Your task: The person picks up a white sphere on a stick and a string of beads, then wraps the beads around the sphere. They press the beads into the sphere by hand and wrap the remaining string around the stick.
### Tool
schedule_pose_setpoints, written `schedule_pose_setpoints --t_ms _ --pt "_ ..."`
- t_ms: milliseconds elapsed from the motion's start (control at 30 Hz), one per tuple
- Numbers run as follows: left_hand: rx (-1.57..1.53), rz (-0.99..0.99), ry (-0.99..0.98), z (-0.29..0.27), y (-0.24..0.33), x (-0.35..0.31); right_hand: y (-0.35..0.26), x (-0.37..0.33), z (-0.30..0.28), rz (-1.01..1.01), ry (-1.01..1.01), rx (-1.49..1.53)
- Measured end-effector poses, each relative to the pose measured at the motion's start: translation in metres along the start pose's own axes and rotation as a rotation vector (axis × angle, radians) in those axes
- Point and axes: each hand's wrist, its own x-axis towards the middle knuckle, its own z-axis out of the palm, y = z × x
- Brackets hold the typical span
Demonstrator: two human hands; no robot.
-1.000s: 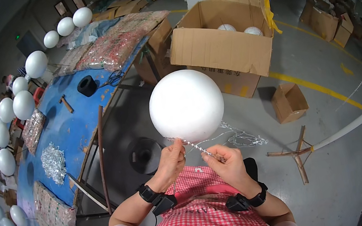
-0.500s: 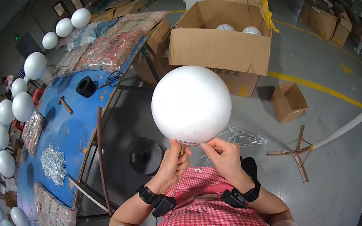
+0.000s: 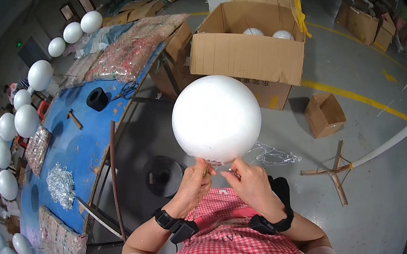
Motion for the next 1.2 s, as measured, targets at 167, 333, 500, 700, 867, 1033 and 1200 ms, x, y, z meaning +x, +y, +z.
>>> schedule_pose_setpoints --t_ms 167,333,500,700,867,1033,1200 --pt "0.019 0.096 0.083 -0.009 -0.005 0.009 0.033 -0.01 0.002 0.015 -0.177 -0.176" --pt "-0.061 0.1 0.137 -0.011 -0.008 0.015 0.007 -0.013 -0.014 0.187 -0.119 0.513" --pt "-0.049 0.093 0.158 -0.011 -0.006 0.014 0.003 -0.012 -0.011 -0.065 0.065 0.236" --pt "-0.114 -0.029 -0.009 -0.008 -0.001 0.005 0.016 0.002 -0.009 0.027 0.171 0.266" --pt "-0.112 -0.104 -0.048 -0.005 0.001 0.001 0.022 0.003 -0.003 -0.019 0.223 0.235" --pt "-0.151 -0.106 -0.1 -0.002 0.002 0.0 0.026 0.002 0.001 0.016 0.218 0.207" --pt "-0.172 -0.118 -0.157 0.0 0.003 0.0 0.021 0.002 0.0 0.058 0.189 0.19"
